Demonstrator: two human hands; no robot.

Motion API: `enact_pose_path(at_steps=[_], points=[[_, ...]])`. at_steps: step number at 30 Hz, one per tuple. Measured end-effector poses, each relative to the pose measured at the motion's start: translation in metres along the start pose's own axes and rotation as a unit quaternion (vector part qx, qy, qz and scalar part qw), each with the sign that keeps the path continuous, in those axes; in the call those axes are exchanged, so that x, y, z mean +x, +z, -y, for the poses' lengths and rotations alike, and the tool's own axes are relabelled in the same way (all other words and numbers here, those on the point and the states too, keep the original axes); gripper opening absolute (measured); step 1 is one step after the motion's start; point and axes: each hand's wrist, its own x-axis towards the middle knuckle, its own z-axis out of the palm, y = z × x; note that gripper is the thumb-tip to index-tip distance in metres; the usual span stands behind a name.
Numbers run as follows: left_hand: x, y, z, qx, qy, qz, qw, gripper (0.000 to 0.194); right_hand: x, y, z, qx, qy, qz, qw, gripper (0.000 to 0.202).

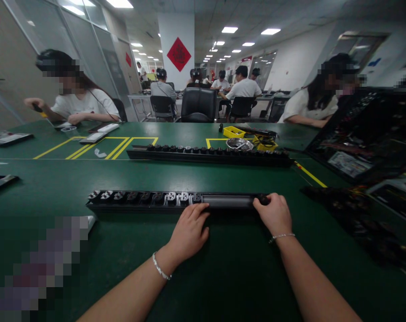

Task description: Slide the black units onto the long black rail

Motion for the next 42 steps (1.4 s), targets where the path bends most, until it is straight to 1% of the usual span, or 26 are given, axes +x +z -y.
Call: enact_pose_path(at_steps=[9, 20, 25, 32, 35, 38, 42], points=[[0.0, 0.001, 0.001, 0.002, 0.003, 0.003, 1.0, 0.037, -0.002, -0.002, 0.002, 0.011, 0.016, 0.015, 1.0, 0.034], [0.0, 0.0, 0.001, 0.003, 0.002, 0.001, 1.0, 0.037, 0.001, -0.006, -0.004, 0.023, 0.008, -0.018, 1.0, 0.033], [0.0, 0.0, 0.001, 0.0, 0.003, 0.002, 1.0, 0.036, 0.002, -0.01, -0.005, 0.039, 0.028, -0.021, 0.999, 0.032], [0.0, 0.0, 0.001, 0.003, 0.004, -0.005, 1.0, 0.038, 0.008, -0.009, -0.013, 0.052, 0.027, -0.048, 0.997, 0.03], [0.0, -0.001, 0.001, 0.006, 0.008, -0.01, 1.0, 0.037, 0.011, -0.007, -0.018, 0.062, 0.037, -0.05, 0.996, 0.031], [0.0, -0.001, 0.001, 0.006, 0.01, -0.012, 1.0, 0.036, 0.013, -0.007, -0.022, 0.075, 0.049, -0.066, 0.994, 0.031], [0.0, 0.0, 0.002, 0.007, 0.01, -0.011, 1.0, 0.036, 0.017, -0.012, -0.028, 0.077, 0.087, -0.071, 0.991, 0.034]])
